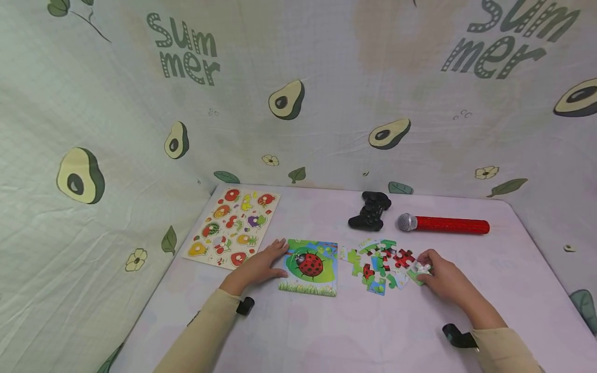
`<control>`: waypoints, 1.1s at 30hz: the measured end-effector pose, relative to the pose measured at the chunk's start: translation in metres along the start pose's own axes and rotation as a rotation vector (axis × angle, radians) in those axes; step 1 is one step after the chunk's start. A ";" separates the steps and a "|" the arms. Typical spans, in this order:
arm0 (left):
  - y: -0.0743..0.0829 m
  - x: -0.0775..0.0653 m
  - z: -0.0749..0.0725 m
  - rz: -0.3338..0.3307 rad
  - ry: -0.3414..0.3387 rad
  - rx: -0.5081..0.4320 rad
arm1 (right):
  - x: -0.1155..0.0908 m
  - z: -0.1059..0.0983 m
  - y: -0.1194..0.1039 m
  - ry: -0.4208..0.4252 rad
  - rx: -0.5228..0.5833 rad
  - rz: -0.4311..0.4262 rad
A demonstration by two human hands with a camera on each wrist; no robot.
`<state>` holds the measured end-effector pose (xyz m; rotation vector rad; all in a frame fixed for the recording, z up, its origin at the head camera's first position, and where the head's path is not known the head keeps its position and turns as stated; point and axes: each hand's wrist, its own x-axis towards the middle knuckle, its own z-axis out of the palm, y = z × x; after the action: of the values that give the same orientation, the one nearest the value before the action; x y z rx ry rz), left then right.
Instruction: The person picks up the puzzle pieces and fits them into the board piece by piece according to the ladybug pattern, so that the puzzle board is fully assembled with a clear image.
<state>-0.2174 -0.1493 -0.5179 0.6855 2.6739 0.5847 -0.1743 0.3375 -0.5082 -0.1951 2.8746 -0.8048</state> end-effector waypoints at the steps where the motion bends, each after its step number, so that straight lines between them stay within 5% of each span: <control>1: 0.001 0.000 -0.001 -0.001 -0.005 -0.001 | 0.000 -0.001 0.000 -0.007 0.004 -0.001; 33: 0.001 0.001 -0.002 -0.007 -0.025 -0.008 | 0.020 0.008 -0.034 0.061 0.053 -0.146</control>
<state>-0.2186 -0.1483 -0.5156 0.6763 2.6488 0.5809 -0.1897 0.3009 -0.4993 -0.3852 2.9186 -0.9262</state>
